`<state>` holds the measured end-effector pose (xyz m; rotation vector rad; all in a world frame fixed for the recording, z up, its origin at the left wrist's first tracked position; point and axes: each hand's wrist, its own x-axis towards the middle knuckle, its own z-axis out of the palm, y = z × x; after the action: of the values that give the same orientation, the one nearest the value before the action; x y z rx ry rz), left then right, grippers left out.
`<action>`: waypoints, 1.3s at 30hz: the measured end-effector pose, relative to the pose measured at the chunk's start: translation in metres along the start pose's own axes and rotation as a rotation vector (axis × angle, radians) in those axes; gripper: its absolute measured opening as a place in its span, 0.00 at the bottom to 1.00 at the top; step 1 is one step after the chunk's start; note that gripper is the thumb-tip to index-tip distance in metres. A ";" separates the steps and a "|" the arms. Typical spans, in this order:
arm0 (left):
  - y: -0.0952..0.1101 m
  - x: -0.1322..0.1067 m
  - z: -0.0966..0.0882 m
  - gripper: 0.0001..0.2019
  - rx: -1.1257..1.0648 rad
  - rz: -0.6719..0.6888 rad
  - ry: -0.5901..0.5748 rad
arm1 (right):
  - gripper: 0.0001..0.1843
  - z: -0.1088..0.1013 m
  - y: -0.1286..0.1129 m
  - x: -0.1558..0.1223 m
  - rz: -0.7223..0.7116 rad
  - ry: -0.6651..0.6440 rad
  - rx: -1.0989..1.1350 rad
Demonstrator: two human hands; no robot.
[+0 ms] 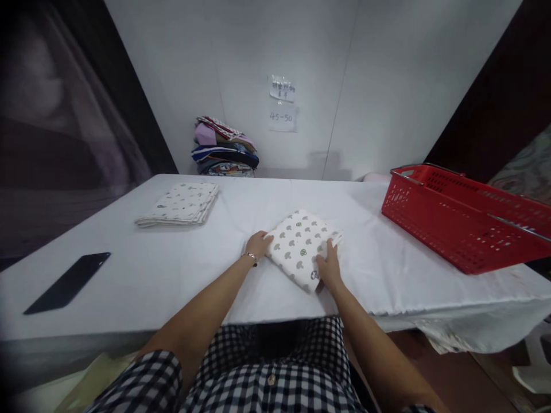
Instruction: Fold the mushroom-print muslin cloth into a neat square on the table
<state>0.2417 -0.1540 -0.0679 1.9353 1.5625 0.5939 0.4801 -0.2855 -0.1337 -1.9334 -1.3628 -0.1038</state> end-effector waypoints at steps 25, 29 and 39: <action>-0.014 -0.015 -0.017 0.18 0.056 -0.185 0.080 | 0.28 0.031 -0.086 0.062 -0.244 -0.447 -0.432; -0.007 0.003 -0.019 0.24 0.043 -0.216 0.047 | 0.28 0.033 -0.089 0.060 -0.237 -0.431 -0.452; -0.004 0.026 -0.014 0.20 0.089 -0.266 0.004 | 0.27 0.033 -0.091 0.056 -0.236 -0.401 -0.472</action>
<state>0.2347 -0.1262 -0.0609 1.7481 1.8379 0.4224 0.4166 -0.2085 -0.0827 -2.2494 -1.9733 -0.1708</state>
